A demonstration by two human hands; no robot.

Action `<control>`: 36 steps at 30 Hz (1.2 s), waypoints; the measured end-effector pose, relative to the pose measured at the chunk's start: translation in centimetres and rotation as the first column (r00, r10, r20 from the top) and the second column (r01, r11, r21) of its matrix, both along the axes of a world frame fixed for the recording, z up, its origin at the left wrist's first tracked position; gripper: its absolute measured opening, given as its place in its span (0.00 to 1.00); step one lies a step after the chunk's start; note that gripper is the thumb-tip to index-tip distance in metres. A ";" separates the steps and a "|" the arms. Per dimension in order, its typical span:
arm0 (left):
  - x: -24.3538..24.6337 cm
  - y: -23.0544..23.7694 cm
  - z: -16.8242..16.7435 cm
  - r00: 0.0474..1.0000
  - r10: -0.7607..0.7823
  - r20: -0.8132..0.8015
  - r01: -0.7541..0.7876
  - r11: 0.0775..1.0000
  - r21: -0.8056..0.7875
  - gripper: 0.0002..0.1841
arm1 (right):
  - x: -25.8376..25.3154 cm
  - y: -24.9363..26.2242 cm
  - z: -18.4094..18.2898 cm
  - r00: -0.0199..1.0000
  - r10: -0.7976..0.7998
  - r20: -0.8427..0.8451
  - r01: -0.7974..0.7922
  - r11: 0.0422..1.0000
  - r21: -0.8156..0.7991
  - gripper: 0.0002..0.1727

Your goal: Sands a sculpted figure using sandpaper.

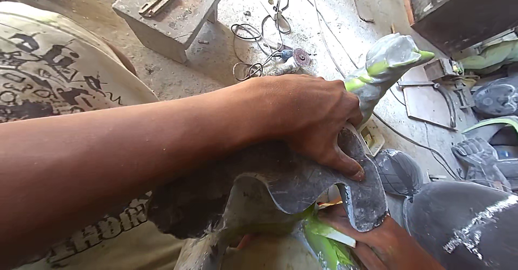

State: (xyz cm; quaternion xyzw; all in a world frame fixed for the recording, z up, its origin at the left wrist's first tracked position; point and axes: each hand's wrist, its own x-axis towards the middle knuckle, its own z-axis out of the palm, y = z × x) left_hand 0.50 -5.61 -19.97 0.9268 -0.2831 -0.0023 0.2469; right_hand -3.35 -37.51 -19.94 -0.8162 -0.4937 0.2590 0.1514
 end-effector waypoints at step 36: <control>0.5 -1.5 0.3 1.000 0.010 -0.019 -0.010 1.000 0.021 0.34 | -2.5 1.1 5.4 0.994 -0.015 -0.104 -0.037 0.878 -0.477 0.32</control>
